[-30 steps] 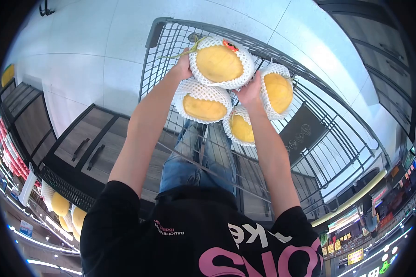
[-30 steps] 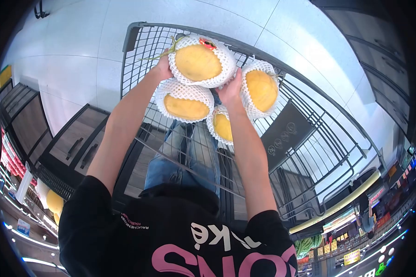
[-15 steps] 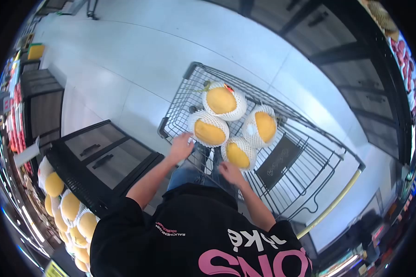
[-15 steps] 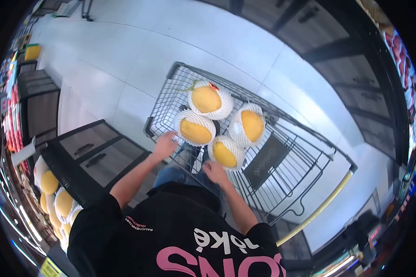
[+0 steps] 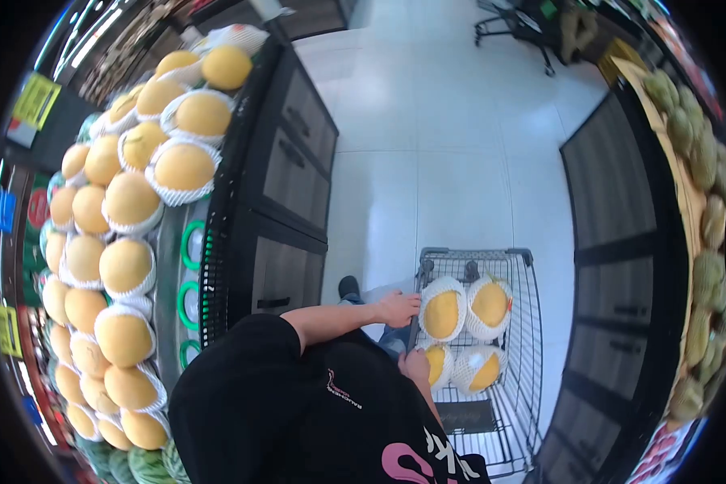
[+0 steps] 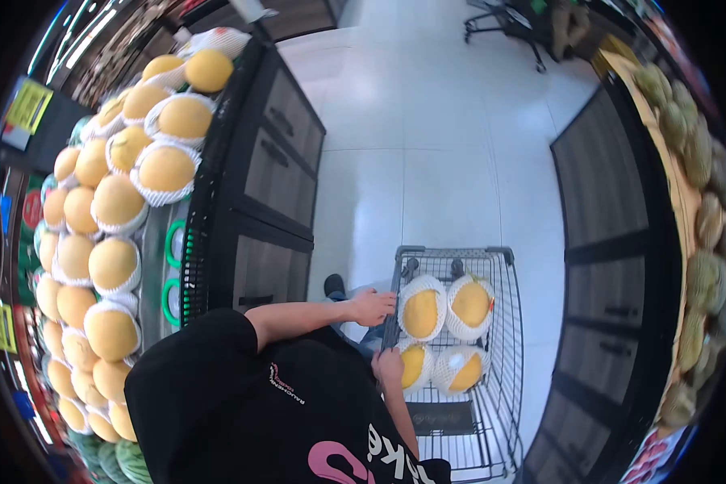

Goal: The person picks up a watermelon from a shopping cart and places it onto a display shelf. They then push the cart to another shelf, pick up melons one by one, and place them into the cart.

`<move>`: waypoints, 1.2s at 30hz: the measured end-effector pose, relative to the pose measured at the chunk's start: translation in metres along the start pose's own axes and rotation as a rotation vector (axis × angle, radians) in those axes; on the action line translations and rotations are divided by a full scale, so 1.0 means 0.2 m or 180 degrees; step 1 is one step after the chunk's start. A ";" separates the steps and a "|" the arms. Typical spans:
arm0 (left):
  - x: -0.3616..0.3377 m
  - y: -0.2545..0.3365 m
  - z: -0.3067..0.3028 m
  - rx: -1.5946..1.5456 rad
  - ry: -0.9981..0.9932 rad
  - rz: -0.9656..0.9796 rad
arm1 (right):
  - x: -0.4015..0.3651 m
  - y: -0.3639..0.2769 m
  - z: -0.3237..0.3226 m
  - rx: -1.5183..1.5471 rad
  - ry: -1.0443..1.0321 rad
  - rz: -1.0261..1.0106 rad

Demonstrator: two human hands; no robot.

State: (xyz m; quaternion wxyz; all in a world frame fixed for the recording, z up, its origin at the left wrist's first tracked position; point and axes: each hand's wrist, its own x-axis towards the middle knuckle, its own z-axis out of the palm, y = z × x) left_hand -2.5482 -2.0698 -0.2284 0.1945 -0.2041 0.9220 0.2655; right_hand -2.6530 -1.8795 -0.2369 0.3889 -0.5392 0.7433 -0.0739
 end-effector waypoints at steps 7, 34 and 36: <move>-0.06 -0.07 0.04 0.0028 0.0047 0.0294 | 0.05 -0.04 0.12 -0.0560 -0.0057 0.0391; -0.71 -0.74 -0.14 -0.2248 0.1746 -0.1193 | 0.53 -0.91 0.01 -0.0803 0.0337 0.1167; -0.85 -0.76 -0.26 -0.2610 0.1675 -0.1531 | 0.58 -0.92 -0.03 -0.0824 0.0374 0.1171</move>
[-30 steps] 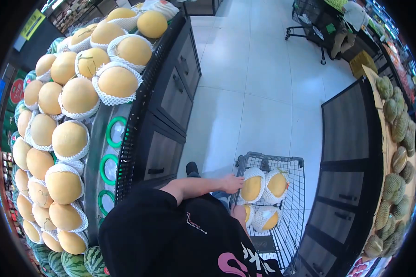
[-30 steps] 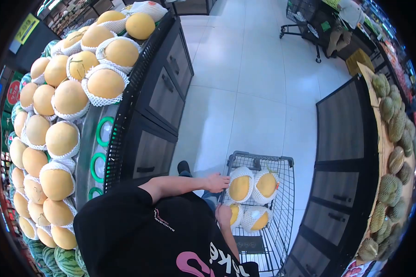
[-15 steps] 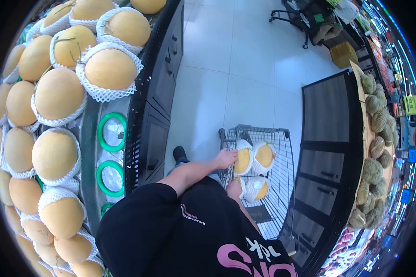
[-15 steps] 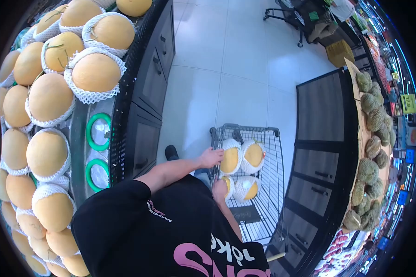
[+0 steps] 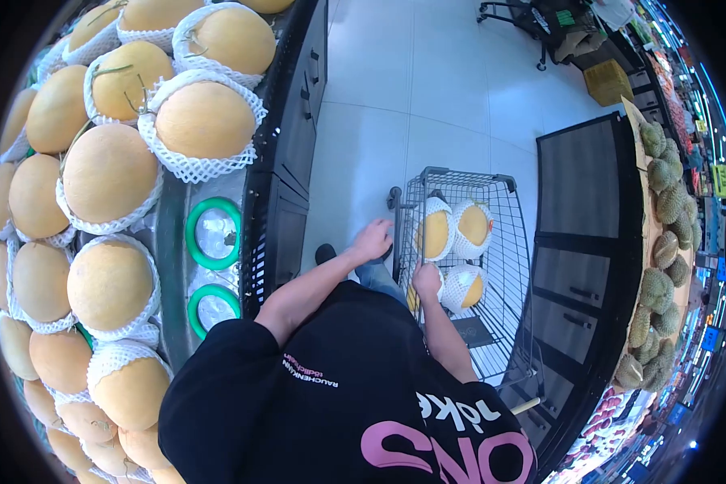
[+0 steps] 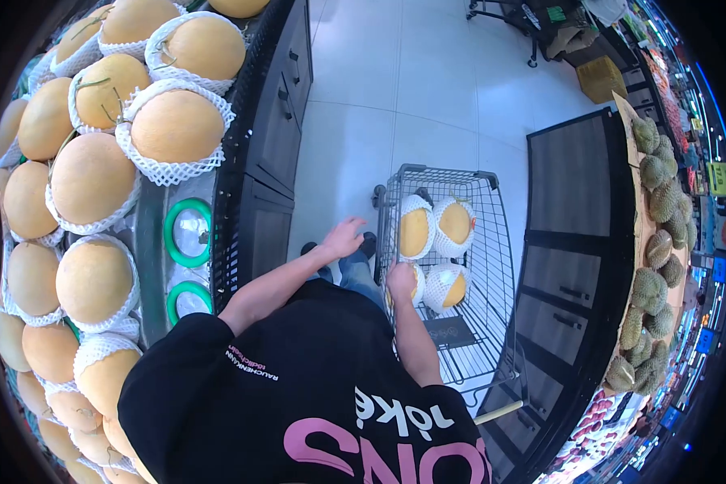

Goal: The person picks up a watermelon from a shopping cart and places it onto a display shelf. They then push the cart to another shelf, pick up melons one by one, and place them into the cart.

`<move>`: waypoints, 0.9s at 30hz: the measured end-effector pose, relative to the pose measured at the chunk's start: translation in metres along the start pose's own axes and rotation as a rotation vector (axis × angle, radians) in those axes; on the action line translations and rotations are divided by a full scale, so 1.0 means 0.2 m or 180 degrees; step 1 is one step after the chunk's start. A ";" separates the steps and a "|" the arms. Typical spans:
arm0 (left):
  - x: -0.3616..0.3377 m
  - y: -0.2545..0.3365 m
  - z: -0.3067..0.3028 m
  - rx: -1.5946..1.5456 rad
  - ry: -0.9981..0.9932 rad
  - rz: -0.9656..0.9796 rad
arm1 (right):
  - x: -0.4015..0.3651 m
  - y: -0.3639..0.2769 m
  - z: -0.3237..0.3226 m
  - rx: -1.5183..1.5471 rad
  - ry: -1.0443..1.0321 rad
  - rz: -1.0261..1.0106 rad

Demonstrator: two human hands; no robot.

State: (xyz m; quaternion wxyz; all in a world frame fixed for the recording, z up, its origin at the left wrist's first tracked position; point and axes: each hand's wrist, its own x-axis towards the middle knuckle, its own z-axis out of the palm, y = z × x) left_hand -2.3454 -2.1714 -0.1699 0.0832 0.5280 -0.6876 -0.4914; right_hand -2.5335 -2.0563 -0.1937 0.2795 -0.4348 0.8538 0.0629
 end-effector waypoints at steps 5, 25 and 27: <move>-0.08 0.11 -0.33 -0.0404 0.0768 -0.0029 | 0.32 -0.05 -0.02 0.0015 0.0043 -0.0337; -0.58 -0.04 -1.36 -0.2827 0.5373 -0.0749 | 0.95 -0.29 -0.35 -0.0074 -0.0075 -0.1052; -0.56 -0.09 -1.39 -0.3428 0.5297 -0.0699 | 0.98 -0.32 -0.38 -0.0049 -0.0083 -0.1103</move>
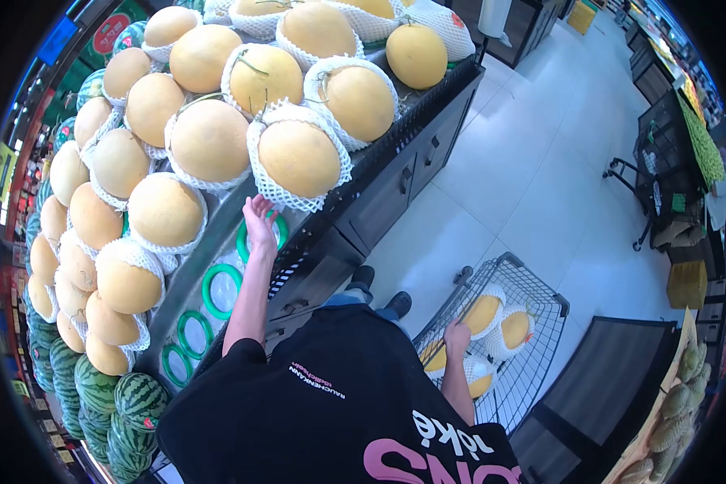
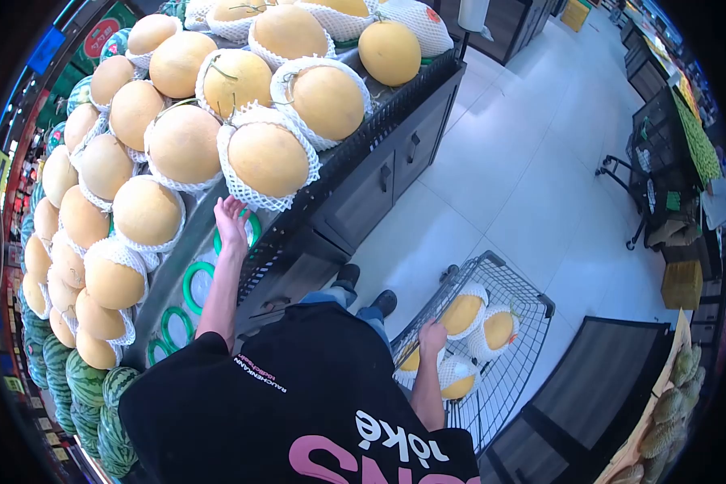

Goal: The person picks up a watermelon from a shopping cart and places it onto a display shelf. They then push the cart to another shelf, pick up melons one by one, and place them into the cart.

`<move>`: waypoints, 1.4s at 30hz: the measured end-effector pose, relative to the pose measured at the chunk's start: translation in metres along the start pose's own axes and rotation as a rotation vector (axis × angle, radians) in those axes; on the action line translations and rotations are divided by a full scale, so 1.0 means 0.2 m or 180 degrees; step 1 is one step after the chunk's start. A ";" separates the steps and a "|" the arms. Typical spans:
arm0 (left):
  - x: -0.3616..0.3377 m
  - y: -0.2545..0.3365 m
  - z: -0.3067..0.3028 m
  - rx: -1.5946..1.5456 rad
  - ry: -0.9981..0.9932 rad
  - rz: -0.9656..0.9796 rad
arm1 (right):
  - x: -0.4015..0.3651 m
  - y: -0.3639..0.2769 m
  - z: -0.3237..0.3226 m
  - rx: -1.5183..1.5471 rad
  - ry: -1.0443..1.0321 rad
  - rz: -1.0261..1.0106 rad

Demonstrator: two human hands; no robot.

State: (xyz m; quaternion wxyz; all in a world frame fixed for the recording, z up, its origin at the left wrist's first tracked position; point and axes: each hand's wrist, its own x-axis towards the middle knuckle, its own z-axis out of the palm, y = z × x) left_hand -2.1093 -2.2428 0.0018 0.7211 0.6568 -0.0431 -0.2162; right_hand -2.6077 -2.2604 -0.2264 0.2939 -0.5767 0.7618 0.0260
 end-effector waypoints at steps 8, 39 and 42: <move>0.18 -0.03 0.03 -0.0685 -0.0512 -0.0641 | 0.06 0.00 -0.02 0.0249 -0.0025 0.0100; 0.43 -0.12 0.11 -0.1617 -0.1097 -0.1112 | -0.21 -2.13 -0.89 0.0889 -0.0157 -0.4135; 0.44 -0.13 0.14 -0.1952 -0.1231 -0.1259 | -0.28 -2.29 -0.87 0.0549 -0.0121 -0.4344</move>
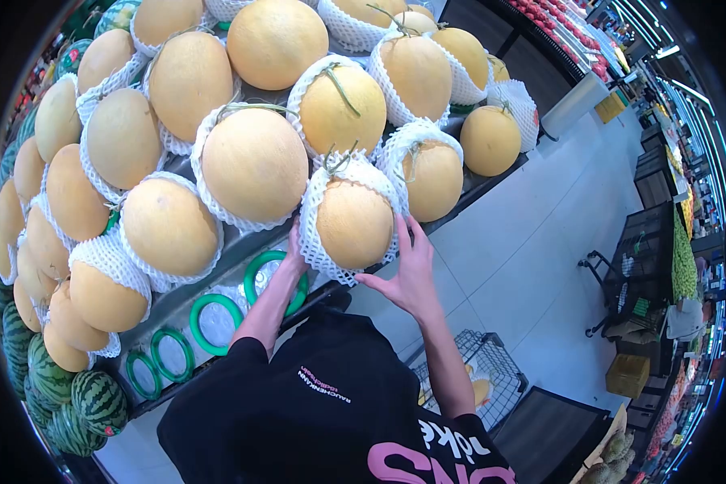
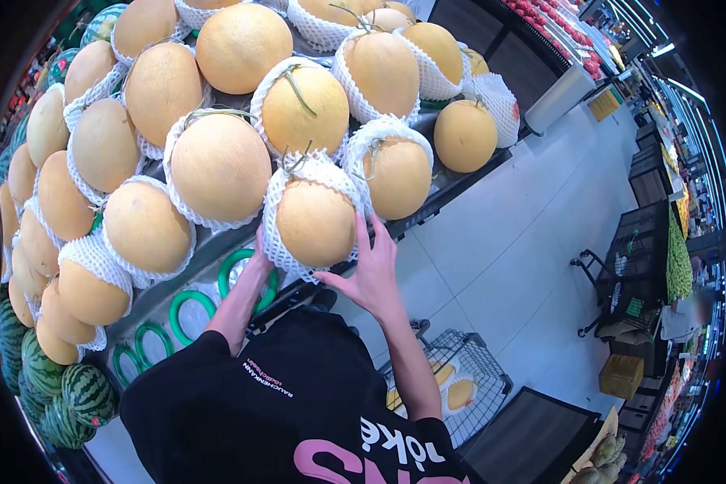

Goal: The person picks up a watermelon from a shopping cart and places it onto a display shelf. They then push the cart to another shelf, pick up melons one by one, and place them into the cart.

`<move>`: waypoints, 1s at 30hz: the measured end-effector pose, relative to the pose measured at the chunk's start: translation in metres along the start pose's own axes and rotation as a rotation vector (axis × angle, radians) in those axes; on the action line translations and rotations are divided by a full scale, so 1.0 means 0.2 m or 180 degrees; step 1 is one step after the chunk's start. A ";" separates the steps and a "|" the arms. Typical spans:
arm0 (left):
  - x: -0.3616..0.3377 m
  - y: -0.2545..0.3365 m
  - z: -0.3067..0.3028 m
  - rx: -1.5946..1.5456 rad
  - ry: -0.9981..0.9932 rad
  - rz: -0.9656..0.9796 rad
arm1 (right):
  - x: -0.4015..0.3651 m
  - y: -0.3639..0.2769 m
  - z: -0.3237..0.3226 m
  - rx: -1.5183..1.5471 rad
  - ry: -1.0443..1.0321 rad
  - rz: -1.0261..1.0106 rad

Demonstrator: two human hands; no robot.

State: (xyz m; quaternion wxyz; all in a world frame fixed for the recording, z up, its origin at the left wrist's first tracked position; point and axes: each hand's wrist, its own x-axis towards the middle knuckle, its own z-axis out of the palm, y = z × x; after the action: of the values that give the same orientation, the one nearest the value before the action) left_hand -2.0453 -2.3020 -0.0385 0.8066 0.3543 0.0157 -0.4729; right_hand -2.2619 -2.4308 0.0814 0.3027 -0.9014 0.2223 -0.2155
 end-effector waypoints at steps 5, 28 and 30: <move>0.00 -0.01 0.05 -0.0057 -0.0148 0.0150 | 0.04 -0.02 0.21 0.0004 0.0188 -0.0103; 0.03 -0.10 -0.07 -0.0296 -0.0507 0.0139 | -0.07 -0.18 0.27 -0.0621 0.1833 -0.1006; -0.03 -0.11 -0.05 -0.0229 -0.0507 0.0078 | -0.12 -0.21 0.25 -0.0715 0.2053 -0.1040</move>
State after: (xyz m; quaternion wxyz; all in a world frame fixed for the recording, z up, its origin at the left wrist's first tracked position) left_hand -2.0619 -2.2981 -0.0554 0.8232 0.2865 -0.0360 -0.4888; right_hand -2.2426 -2.3656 0.0657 0.0781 -0.8384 0.1817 -0.5079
